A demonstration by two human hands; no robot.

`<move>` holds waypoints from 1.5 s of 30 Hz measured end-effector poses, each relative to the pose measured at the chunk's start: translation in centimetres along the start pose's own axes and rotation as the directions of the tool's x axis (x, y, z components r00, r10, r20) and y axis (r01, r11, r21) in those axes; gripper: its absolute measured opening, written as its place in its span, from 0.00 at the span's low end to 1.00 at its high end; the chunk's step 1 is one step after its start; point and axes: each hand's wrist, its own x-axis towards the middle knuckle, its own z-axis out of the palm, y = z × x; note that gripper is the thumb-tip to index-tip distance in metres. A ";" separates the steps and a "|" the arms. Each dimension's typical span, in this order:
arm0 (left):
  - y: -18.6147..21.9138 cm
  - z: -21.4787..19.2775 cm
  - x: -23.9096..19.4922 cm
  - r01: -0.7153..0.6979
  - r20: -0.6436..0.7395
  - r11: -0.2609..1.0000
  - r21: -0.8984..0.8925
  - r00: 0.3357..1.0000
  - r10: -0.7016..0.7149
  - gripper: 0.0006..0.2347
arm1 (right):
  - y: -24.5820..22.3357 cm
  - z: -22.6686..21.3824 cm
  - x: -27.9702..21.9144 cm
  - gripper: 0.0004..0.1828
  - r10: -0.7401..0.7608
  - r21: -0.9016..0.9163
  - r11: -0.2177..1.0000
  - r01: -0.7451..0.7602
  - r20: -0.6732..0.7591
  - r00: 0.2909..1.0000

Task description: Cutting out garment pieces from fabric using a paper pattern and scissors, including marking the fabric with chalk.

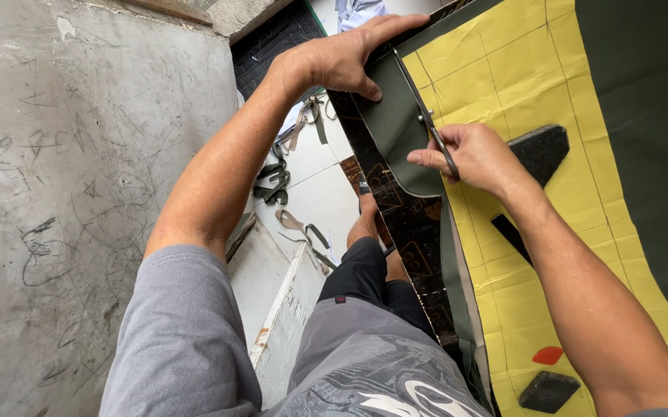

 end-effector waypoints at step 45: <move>10.3 15.5 -9.3 0.147 -0.170 0.826 0.544 0.983 -0.063 0.04 | 21.3 32.4 -21.6 0.21 -0.034 0.848 0.429 0.311 -0.329 0.944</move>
